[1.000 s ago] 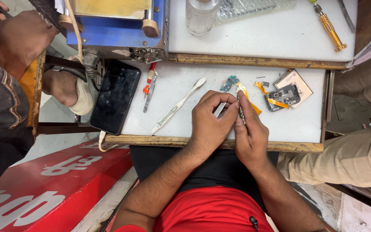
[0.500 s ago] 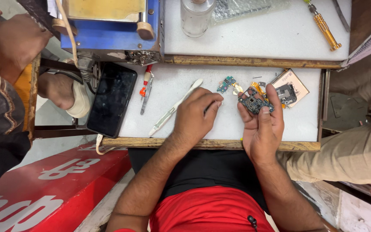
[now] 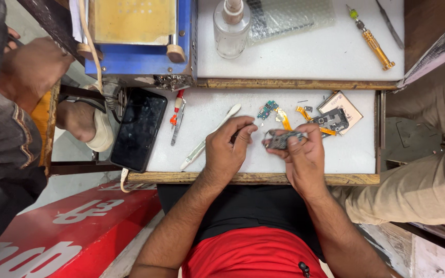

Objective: The person handles a small circuit board, removes a component, and cleans the board with a spray and a toothbrush. They then reattach the component and continue to inspect the board.

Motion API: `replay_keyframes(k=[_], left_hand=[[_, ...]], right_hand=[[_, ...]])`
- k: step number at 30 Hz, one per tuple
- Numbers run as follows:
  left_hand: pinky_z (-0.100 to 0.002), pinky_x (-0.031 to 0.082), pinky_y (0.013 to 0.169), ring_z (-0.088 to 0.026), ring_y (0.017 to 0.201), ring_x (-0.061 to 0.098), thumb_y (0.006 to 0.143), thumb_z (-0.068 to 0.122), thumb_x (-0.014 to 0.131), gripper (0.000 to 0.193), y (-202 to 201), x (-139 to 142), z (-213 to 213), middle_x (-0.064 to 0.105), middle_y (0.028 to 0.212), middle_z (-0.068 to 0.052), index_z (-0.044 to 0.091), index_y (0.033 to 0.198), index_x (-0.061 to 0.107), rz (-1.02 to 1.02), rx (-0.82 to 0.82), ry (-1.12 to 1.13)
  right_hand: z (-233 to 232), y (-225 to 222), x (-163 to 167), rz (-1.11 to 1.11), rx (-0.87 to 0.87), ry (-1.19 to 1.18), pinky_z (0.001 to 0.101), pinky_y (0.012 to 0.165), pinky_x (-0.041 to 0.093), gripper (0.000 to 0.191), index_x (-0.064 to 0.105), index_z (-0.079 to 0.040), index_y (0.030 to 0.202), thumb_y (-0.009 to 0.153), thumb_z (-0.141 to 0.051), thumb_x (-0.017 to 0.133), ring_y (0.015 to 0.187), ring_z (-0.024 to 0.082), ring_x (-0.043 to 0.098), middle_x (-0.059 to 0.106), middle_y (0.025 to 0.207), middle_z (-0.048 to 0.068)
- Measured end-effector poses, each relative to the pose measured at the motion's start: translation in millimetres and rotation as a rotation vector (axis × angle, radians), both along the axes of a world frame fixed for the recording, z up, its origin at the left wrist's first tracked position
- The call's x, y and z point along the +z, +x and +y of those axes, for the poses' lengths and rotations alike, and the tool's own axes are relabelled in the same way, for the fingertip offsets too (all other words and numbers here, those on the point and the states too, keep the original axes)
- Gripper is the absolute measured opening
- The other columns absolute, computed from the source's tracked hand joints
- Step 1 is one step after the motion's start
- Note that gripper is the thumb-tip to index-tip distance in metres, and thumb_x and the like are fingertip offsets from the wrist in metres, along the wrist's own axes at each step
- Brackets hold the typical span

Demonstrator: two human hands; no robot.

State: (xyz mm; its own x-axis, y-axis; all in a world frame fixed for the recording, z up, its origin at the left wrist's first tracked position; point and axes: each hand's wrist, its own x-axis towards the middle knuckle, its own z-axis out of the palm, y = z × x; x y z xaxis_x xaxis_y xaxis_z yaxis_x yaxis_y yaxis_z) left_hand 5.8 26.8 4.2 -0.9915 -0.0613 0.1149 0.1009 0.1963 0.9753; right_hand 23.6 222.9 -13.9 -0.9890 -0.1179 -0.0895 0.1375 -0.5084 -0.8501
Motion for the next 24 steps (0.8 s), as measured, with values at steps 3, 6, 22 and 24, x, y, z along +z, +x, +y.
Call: replay_keyframes(k=[3,6,22,24], left_hand=[[-0.028,0.059,0.072,-0.013,0.084,0.075,0.106,0.011,0.065,0.01,1.3,-0.7,-0.3,0.075,0.091,-0.005,0.005,0.114,0.067,0.087,0.023,-0.048],[-0.026,0.056,0.069,-0.012,0.078,0.07,0.107,0.011,0.062,0.009,3.2,1.2,-2.1,0.07,0.089,-0.005,0.004,0.112,0.066,0.09,0.039,-0.035],[-0.026,0.056,0.067,-0.012,0.078,0.071,0.101,0.011,0.069,0.016,6.9,13.7,-1.5,0.074,0.094,-0.006,0.007,0.116,0.073,0.109,-0.083,-0.057],[-0.026,0.057,0.069,-0.013,0.081,0.073,0.101,0.011,0.07,0.016,7.5,13.5,-1.6,0.075,0.095,-0.006,0.008,0.116,0.073,0.119,-0.084,-0.066]], right_hand=[[0.2,1.1,-2.7,0.0,0.043,0.079,0.041,0.084,0.064,0.025,0.047,-0.004,0.129,0.108,-0.01,0.059,0.101,0.031,0.074,0.069,0.12,0.026],[-1.7,2.0,-1.3,-0.01,0.009,0.152,0.0387,0.078,0.063,0.029,0.051,0.0,0.136,0.108,-0.006,0.058,0.101,0.028,0.072,0.069,0.117,0.026],[10.7,-4.1,12.8,-0.121,0.121,-0.102,0.0457,0.098,0.061,0.057,0.029,0.007,0.168,0.113,-0.007,0.034,0.113,0.033,0.072,0.063,0.122,0.028],[13.1,-2.8,9.1,-0.1,0.13,-0.158,0.0475,0.099,0.062,0.059,0.026,0.007,0.168,0.111,-0.007,0.033,0.114,0.035,0.072,0.063,0.123,0.029]])
